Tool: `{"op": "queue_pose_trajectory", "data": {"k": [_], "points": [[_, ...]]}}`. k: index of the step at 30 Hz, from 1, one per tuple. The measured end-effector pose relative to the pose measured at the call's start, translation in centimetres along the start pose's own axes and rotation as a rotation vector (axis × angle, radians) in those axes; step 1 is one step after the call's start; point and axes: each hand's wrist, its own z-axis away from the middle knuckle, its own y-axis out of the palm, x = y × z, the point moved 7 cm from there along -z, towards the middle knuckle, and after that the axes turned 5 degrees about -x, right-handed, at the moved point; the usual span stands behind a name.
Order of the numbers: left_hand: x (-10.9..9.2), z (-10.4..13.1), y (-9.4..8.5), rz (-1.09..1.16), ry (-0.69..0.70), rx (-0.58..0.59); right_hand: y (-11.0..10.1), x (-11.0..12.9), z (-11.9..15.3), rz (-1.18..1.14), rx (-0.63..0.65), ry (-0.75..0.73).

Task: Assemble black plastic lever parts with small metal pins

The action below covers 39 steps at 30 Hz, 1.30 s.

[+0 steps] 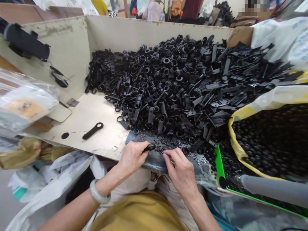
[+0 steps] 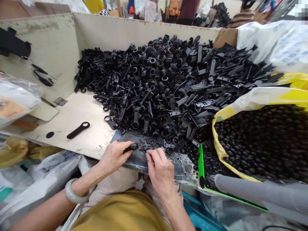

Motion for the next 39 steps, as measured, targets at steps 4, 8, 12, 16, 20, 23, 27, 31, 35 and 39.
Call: {"op": "queue_pose_trajectory", "data": {"k": [4,8,12,16,20,23,27,31,35,39], "points": [[1.0,0.3,-0.6,0.026,-0.054,-0.044,1.9,1.2,-1.2,0.081,0.086,-0.032],[2.0,0.6,-1.1,0.072,-0.096,-0.069,2.7,1.2,-1.4,0.117,0.192,-0.060],[2.7,1.2,-1.5,0.068,-0.072,-0.089,2.0,0.7,-1.3,0.014,0.229,-0.030],[3.0,1.4,-1.6,0.012,-0.046,-0.114,2.3,1.0,-2.1,-0.015,0.209,0.011],[3.6,1.0,-2.1,-0.025,-0.075,-0.137,3.4,1.7,-3.1,0.104,0.190,0.004],[3.7,1.2,-2.5,0.003,-0.101,-0.147,3.9,1.9,-3.3,0.135,0.212,-0.005],[2.4,1.9,-2.4,0.056,-0.098,-0.173,3.3,2.0,-2.9,0.099,0.284,-0.042],[0.4,1.6,-0.8,0.077,-0.065,-0.132,1.4,1.4,-2.1,0.024,0.245,-0.006],[-0.4,0.5,0.5,0.038,-0.025,-0.095,-0.3,0.6,-0.9,-0.057,0.157,0.054],[-0.5,0.2,0.9,-0.040,0.084,-0.078,-0.4,0.1,0.3,-0.090,0.143,0.074]]}}
